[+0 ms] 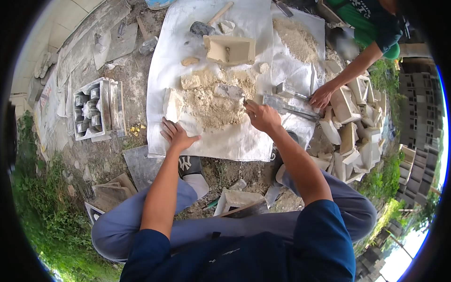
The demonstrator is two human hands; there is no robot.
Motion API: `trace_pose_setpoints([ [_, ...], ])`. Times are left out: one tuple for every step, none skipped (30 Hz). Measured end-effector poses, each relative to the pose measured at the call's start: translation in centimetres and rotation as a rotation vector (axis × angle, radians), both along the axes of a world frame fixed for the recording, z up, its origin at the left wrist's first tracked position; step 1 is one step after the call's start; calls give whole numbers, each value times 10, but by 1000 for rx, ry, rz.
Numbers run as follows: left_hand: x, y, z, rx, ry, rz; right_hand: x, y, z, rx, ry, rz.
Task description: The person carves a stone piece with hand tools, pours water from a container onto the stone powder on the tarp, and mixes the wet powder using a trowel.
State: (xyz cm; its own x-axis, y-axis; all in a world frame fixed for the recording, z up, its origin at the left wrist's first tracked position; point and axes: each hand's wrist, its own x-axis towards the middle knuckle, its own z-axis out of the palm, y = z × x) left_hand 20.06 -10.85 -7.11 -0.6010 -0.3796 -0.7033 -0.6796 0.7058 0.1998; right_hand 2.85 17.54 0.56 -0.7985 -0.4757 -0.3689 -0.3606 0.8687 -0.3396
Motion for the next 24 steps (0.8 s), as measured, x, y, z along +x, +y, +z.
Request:
trace_pose_setpoints([
  [2,0,-1,8,5,-11,-4,-1,4,-175,69,-57],
  [0,-1,-1,14,19,-21,-7,3,12,-155,66,-125],
  [-2,-1,-1,15,22,-17,-7,6,21,-130,61,-181],
  [-2,-1,-1,16,17,-12,-7,8,27,-104,55,-237],
  [-2,0,-1,16,14,-10,-9,12,20,-104,57,-233],
  [-4,-1,0,15,20,-8,-11,15,8,-131,67,-336],
  [-5,-1,1,16,11,3,-12,19,-3,-157,75,-441],
  [-4,0,1,19,0,11,-9,15,-8,-158,77,-445],
  [-3,1,1,19,0,4,-3,7,-15,-146,-9,-428],
  [-2,1,-2,10,7,0,2,-4,-18,-136,-93,-409],
  [-3,1,-1,-1,15,-4,12,-15,-18,-120,-129,-360],
  [-3,0,1,-3,16,-10,25,-27,-17,-105,-165,-310],
  [-5,0,5,8,10,-3,36,-41,-1,-116,-189,-322],
  [-4,0,5,21,1,6,45,-50,14,-125,-215,-332],
  [-5,-1,4,23,-2,8,54,-48,-4,-182,-184,-309],
  [-5,-2,0,10,-1,-5,55,-46,-4,-175,-190,-308],
  [-2,0,-2,-1,-2,-22,57,-42,-3,-93,-216,-292],
  [0,1,-3,1,-3,-28,57,-38,-1,-18,-235,-279],
  [-3,1,3,11,-9,-18,50,-28,-3,-7,-166,-255],
  [-5,-1,5,22,-15,-2,40,-21,0,28,-161,-314],
  [-4,0,6,25,-18,1,32,-11,3,-38,-63,-378],
  [-3,0,5,25,-21,-2,24,-1,3,-104,34,-441],
  [-5,0,4,22,-18,-4,12,8,2,-83,66,-484],
  [-5,0,3,25,-18,1,2,14,-1,-61,99,-527],
])
